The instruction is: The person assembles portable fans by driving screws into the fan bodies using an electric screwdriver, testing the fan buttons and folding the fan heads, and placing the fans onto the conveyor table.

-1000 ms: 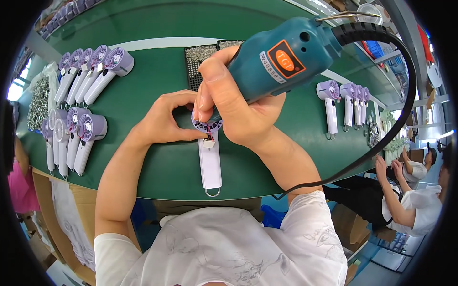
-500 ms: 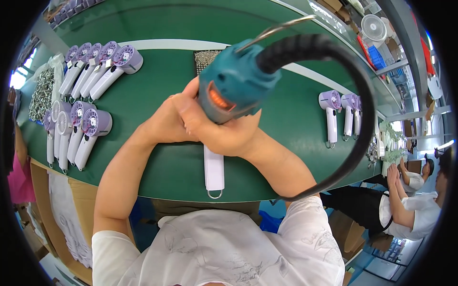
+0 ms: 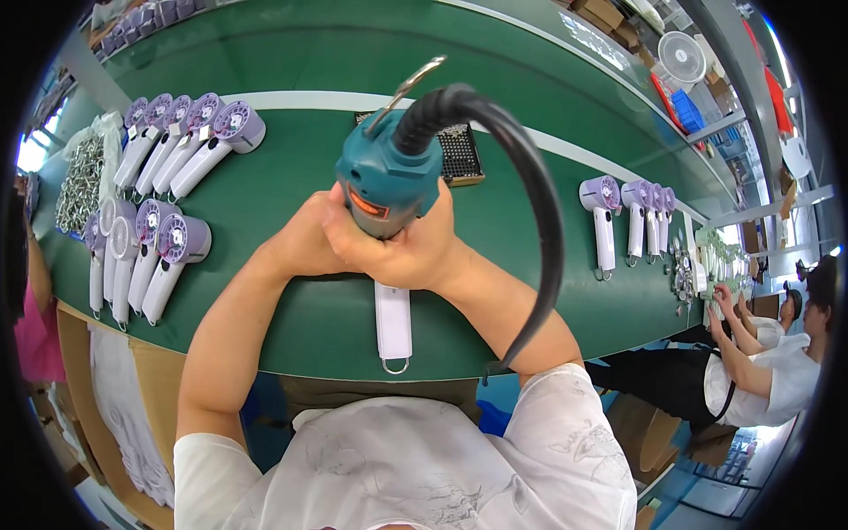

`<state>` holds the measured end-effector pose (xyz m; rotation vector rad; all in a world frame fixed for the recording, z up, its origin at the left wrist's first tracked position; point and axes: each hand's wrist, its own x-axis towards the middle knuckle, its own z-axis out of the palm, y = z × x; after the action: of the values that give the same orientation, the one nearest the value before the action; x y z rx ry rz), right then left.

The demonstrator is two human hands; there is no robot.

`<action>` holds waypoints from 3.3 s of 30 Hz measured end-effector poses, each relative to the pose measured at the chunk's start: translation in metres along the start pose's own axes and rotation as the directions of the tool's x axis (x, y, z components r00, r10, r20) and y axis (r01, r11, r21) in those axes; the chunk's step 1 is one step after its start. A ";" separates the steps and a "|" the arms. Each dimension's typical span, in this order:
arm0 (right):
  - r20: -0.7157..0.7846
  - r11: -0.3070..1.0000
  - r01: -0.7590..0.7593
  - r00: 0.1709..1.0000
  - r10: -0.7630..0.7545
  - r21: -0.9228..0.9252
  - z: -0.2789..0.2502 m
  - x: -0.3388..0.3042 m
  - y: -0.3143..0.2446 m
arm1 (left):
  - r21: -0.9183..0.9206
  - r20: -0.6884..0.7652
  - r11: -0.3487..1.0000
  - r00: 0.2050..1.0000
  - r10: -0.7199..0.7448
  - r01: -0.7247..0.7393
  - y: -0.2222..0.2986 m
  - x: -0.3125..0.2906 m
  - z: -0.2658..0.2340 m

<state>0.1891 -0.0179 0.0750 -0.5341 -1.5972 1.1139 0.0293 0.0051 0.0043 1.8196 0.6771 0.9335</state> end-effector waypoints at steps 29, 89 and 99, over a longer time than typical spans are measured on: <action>-0.485 0.976 0.179 0.847 -0.216 -0.121 -0.120 0.055 0.033 | 0.083 0.025 0.996 1.000 0.013 -0.015 0.004 0.001 0.003; -0.054 0.984 0.110 0.993 -0.104 0.138 -0.050 0.027 -0.005 | 0.109 0.018 0.994 1.000 -0.018 0.016 0.005 0.000 0.001; -0.054 0.976 0.120 0.990 -0.131 -0.180 -0.046 0.023 0.001 | 0.170 0.051 0.985 0.998 -0.036 0.027 0.005 0.004 0.000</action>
<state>0.2237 0.0182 0.0858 -0.5715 -1.6574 0.8579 0.0320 0.0059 0.0104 1.9700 0.7685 0.8243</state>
